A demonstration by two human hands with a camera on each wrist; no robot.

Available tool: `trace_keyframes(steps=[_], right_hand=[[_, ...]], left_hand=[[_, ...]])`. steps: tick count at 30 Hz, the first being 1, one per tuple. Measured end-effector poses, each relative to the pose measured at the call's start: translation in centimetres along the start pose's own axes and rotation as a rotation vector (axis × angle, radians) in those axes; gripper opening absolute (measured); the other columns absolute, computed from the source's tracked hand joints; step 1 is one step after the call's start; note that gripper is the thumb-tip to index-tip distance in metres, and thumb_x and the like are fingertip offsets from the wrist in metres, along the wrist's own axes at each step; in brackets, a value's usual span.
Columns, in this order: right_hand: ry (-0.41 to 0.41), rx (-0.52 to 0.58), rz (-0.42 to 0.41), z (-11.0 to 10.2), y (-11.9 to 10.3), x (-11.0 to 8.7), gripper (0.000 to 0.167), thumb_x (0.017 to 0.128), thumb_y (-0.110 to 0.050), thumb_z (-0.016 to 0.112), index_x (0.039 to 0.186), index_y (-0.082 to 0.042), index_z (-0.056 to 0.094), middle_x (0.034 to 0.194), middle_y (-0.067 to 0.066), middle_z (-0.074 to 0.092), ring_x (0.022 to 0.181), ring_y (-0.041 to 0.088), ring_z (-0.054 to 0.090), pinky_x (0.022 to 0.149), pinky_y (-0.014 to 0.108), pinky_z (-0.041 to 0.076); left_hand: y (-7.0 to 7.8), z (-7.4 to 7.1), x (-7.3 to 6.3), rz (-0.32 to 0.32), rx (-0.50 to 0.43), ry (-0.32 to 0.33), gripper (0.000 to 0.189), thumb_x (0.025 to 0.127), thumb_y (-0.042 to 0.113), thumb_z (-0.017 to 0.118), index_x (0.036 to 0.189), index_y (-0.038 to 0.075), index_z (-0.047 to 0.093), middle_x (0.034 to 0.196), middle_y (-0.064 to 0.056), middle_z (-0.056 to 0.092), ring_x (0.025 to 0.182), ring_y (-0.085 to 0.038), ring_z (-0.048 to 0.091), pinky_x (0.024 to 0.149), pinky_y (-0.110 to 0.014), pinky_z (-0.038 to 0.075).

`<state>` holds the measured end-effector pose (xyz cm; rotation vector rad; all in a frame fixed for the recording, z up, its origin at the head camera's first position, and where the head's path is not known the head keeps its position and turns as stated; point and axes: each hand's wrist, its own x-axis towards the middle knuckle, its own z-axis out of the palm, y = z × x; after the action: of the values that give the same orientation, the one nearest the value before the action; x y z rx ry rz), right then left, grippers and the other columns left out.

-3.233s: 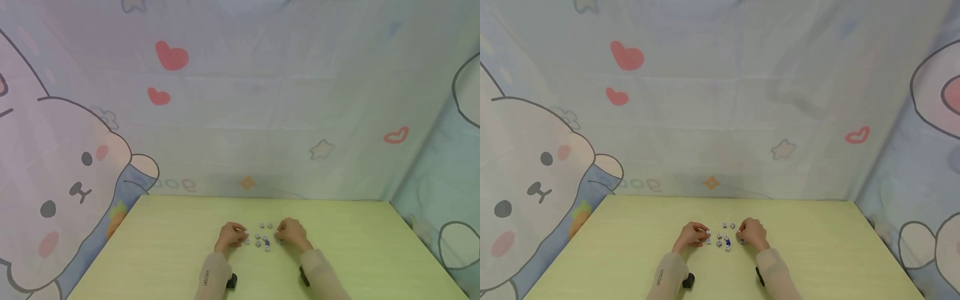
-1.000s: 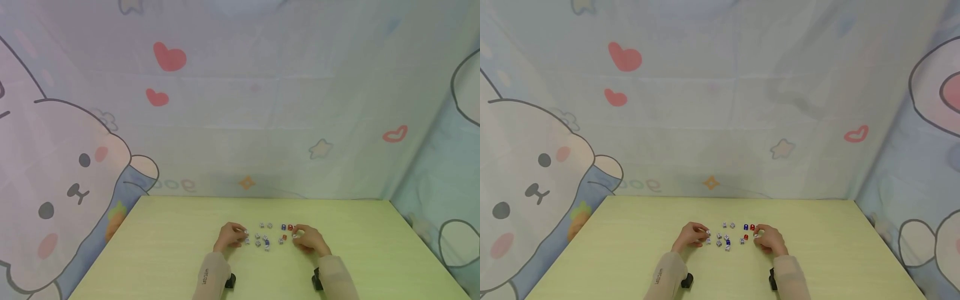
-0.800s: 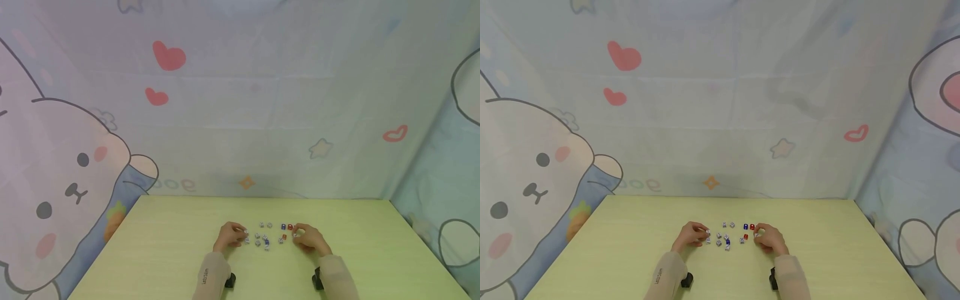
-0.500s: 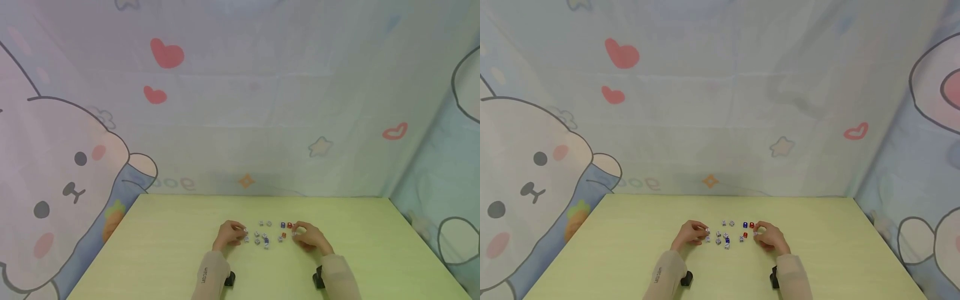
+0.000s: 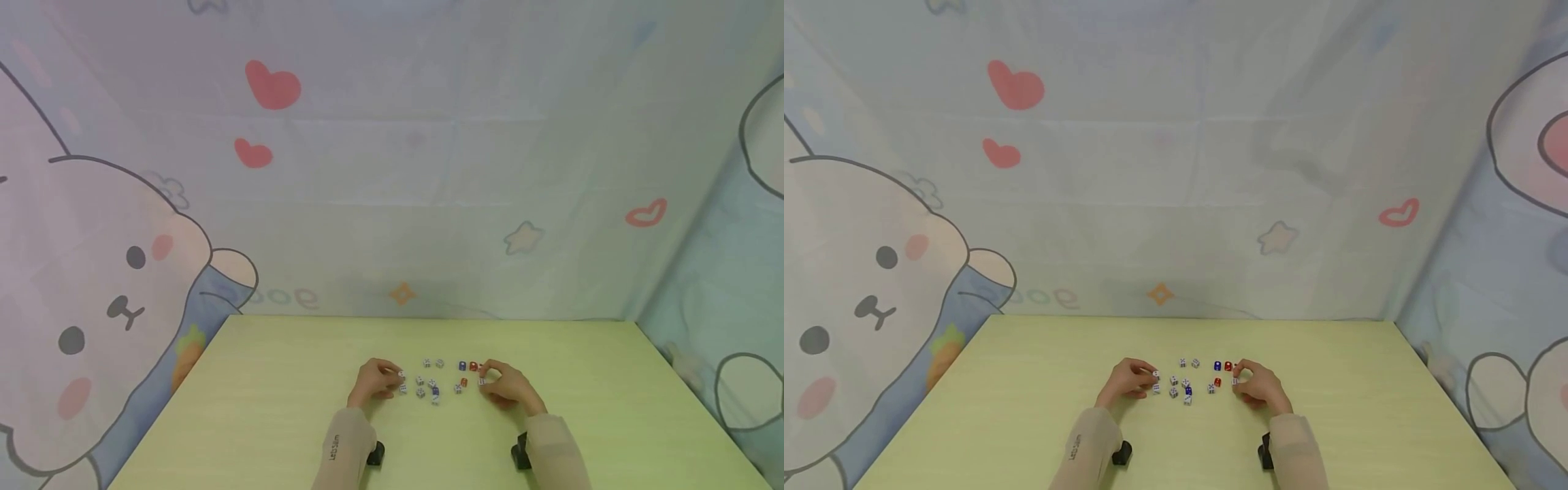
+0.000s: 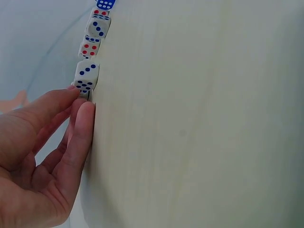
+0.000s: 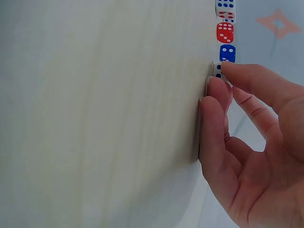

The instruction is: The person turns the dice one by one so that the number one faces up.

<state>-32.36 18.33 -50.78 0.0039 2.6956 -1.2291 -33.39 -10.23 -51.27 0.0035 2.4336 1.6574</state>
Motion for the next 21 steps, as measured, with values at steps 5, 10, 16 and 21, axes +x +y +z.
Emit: trace_keyframes(steps=[5, 10, 16, 21], right_hand=[[0.002, -0.003, -0.002, 0.00, 0.08, 0.05, 0.014, 0.079, -0.016, 0.064, 0.091, -0.015, 0.057, 0.054, 0.001, 0.052, 0.045, 0.010, 0.042, 0.041, 0.020, 0.040], [-0.008, 0.001, 0.010, -0.11, -0.12, -0.03, 0.010, 0.081, -0.022, 0.063, 0.089, -0.016, 0.058, 0.055, 0.001, 0.053, 0.046, 0.010, 0.045, 0.041, 0.021, 0.042], [-0.013, 0.011, 0.016, -0.13, -0.08, 0.06, 0.009, 0.084, -0.019, 0.058, 0.091, -0.015, 0.061, 0.056, 0.003, 0.054, 0.046, 0.011, 0.046, 0.041, 0.021, 0.042], [-0.007, 0.027, 0.037, -0.07, 0.01, 0.13, 0.012, 0.085, -0.019, 0.054, 0.094, -0.014, 0.062, 0.058, 0.003, 0.055, 0.046, 0.011, 0.047, 0.042, 0.022, 0.043]], left_hand=[[0.04, 0.02, -0.05, -0.003, -0.006, 0.002, 0.023, 0.079, 0.011, 0.066, 0.100, 0.002, 0.065, 0.087, -0.010, 0.064, 0.065, -0.009, 0.060, 0.051, -0.022, 0.053], [0.05, -0.01, -0.05, 0.013, 0.007, -0.005, 0.023, 0.079, 0.010, 0.066, 0.101, 0.001, 0.065, 0.086, -0.011, 0.066, 0.061, -0.007, 0.060, 0.052, -0.023, 0.053], [0.07, -0.07, -0.03, 0.021, 0.010, -0.011, 0.024, 0.079, 0.010, 0.065, 0.101, 0.001, 0.065, 0.087, -0.012, 0.066, 0.061, -0.008, 0.060, 0.053, -0.024, 0.054], [0.01, -0.07, 0.03, 0.029, 0.026, -0.009, 0.023, 0.079, 0.009, 0.066, 0.100, 0.001, 0.065, 0.086, -0.012, 0.066, 0.061, -0.008, 0.060, 0.053, -0.024, 0.054]])
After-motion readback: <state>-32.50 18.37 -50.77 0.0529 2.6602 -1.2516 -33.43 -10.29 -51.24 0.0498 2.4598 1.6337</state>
